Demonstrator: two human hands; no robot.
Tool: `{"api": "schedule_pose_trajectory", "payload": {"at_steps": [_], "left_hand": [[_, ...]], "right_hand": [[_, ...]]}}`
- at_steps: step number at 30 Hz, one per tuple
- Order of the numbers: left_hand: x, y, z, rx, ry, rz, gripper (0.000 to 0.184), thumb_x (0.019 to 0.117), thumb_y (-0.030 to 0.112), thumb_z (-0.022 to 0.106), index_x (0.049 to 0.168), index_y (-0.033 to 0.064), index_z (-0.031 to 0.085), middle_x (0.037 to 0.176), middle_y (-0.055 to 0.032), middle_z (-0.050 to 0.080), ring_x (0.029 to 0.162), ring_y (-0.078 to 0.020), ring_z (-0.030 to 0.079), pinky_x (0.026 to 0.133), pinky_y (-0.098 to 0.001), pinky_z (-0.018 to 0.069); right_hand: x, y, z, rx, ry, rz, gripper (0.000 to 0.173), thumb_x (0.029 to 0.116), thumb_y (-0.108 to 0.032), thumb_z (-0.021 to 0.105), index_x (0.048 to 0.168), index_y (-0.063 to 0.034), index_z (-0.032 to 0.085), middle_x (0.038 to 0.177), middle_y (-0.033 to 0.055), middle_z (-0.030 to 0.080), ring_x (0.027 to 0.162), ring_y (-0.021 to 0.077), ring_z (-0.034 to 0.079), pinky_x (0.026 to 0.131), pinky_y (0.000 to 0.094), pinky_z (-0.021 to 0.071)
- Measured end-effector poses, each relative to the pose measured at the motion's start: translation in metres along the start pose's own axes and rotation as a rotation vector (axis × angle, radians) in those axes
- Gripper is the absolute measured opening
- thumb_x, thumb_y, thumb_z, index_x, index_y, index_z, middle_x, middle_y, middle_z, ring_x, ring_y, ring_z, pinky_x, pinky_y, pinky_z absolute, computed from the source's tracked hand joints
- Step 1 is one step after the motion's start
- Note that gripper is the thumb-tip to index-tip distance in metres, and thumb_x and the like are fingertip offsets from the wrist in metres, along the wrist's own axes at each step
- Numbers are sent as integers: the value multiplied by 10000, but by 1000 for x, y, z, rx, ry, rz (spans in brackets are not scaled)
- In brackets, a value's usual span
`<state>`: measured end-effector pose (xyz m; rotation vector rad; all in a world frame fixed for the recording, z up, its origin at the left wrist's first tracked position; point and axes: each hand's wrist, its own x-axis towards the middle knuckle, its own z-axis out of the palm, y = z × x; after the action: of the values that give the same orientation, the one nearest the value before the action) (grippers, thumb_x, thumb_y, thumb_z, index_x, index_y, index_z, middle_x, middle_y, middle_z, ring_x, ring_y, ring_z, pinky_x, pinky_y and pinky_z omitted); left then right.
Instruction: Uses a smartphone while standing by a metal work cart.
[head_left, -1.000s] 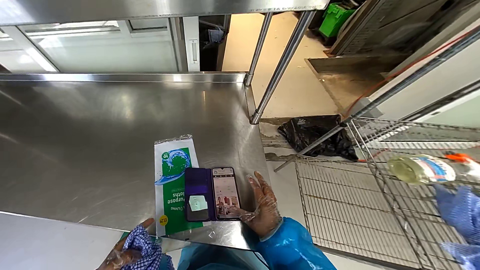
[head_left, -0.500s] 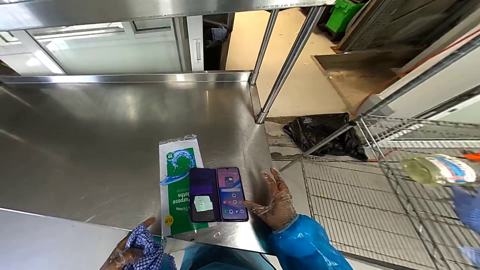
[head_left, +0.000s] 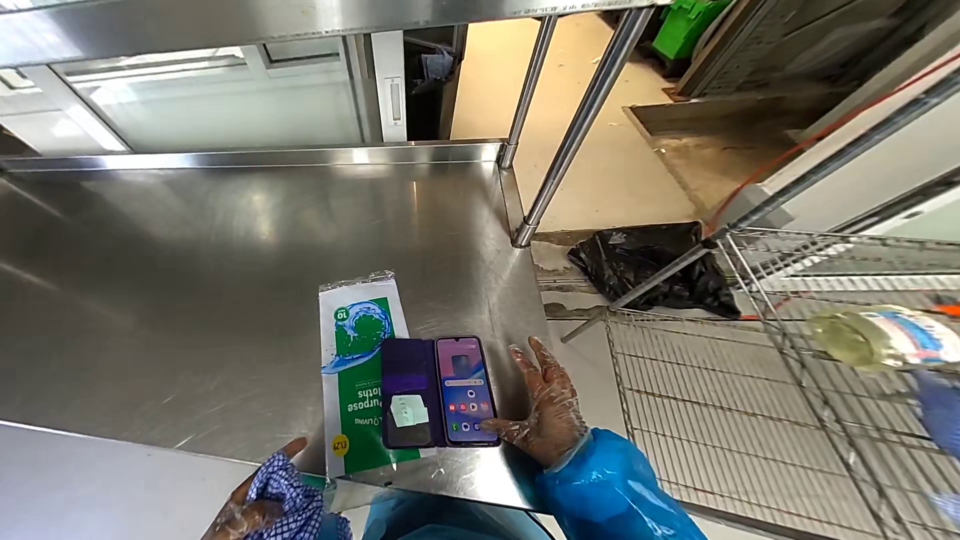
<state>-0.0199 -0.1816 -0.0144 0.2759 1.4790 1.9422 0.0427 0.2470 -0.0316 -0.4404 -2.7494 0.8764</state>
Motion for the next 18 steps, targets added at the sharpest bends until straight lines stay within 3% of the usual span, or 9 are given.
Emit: {"api": "schedule_pose_trajectory", "payload": {"at_steps": [6,9,12,15,18], "left_hand": [[-2,2,4,47,57,13,666,868,352,744,1445,103,522,1117,82,730,936,-1,684,856,-209,559],[-3,2,1,54,65,3,670,873,350,736,1449,95,509,1117,81,730,937,-7,685,863,-215,560],[-5,2,0,27,63,5,640,878,331,733,1445,116,527,1121,71,730,937,-15,687,865,-222,560],[-7,2,-1,8,60,8,624,890,313,725,1450,119,528,1131,62,732,951,-23,690,872,-228,562],[-5,1,-3,10,46,5,616,897,321,718,1451,128,527,1135,68,728,953,-11,684,873,-223,557]], "right_hand": [[13,-15,-1,-77,-215,43,1185,519,-502,967,1511,-54,500,1644,283,275,1532,488,226,1204,689,179],[34,-17,-3,-126,-317,128,1139,631,-494,938,1565,-88,427,1678,259,198,1556,463,158,1224,669,130],[52,-3,-1,-40,-46,117,984,653,-316,963,1472,5,524,1620,317,293,1484,528,300,1158,714,261],[56,4,-2,149,202,18,835,681,-232,892,1393,60,569,1583,328,350,1424,522,400,1113,660,381],[45,9,-2,144,214,35,781,697,-193,869,1384,47,585,1584,319,356,1423,516,404,1108,661,382]]}}
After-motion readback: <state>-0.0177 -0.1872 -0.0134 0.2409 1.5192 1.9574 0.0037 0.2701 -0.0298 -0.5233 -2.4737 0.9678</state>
